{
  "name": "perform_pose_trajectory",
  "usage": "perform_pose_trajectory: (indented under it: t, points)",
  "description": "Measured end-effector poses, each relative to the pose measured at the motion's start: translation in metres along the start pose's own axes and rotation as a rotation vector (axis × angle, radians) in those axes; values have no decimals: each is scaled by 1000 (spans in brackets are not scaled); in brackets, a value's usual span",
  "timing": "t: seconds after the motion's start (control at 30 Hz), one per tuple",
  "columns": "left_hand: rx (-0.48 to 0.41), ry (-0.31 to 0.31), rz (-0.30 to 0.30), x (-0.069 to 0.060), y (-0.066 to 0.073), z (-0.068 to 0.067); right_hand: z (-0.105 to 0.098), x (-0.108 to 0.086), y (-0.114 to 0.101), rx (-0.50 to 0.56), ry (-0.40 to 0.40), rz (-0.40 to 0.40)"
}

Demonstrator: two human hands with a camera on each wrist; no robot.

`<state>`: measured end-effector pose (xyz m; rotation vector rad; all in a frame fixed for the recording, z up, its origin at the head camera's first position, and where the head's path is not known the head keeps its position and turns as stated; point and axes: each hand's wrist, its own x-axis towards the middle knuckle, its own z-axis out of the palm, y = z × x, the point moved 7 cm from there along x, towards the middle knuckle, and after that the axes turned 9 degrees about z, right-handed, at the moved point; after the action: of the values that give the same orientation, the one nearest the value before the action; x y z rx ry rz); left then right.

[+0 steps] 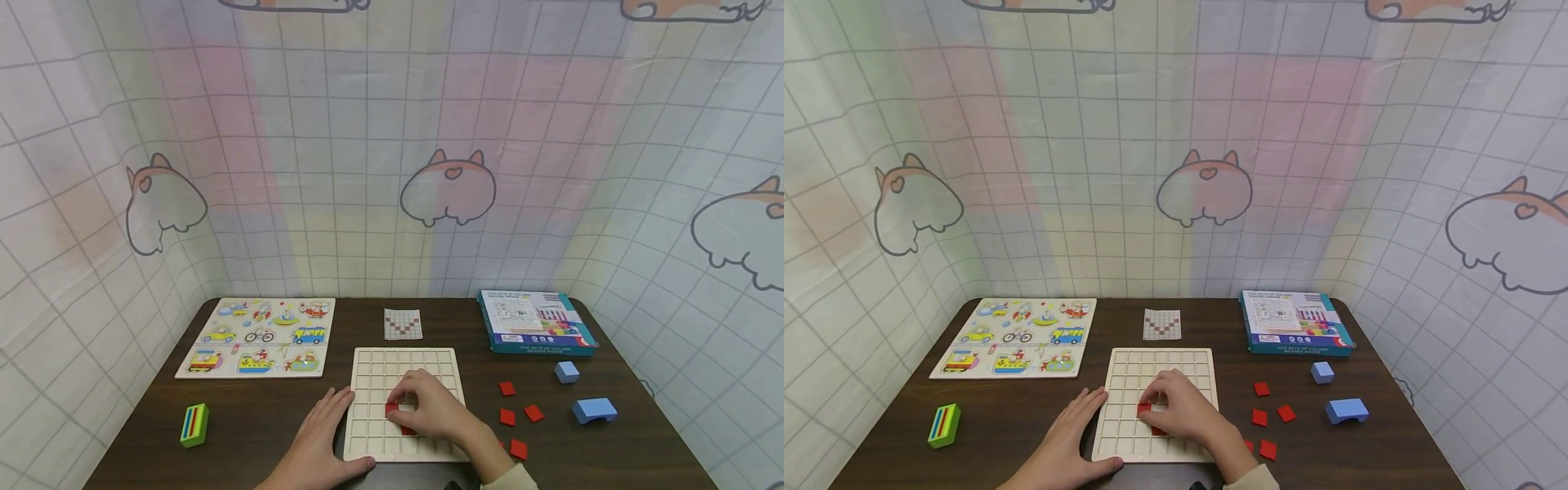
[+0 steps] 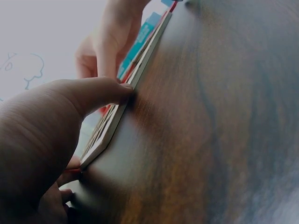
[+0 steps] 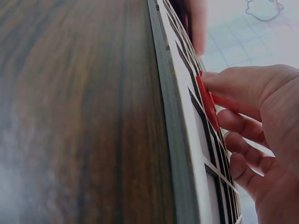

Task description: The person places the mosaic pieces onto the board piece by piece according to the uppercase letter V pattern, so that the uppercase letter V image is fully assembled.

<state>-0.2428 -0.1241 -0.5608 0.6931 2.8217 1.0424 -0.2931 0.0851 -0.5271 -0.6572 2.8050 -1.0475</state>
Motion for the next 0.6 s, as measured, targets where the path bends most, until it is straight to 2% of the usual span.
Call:
perform_pose_trajectory:
  t: [0.27, 0.5, 0.6]
  points:
    - [-18, -7, -27, 1, -2, 1, -8, -6, 2, 31, -1, 18]
    - [19, 27, 23, -1, -1, 0, -14, -17, 5, 68, 7, 9]
    - [15, 28, 21, -2, -1, 0, -17, -23, 6, 83, 11, 16]
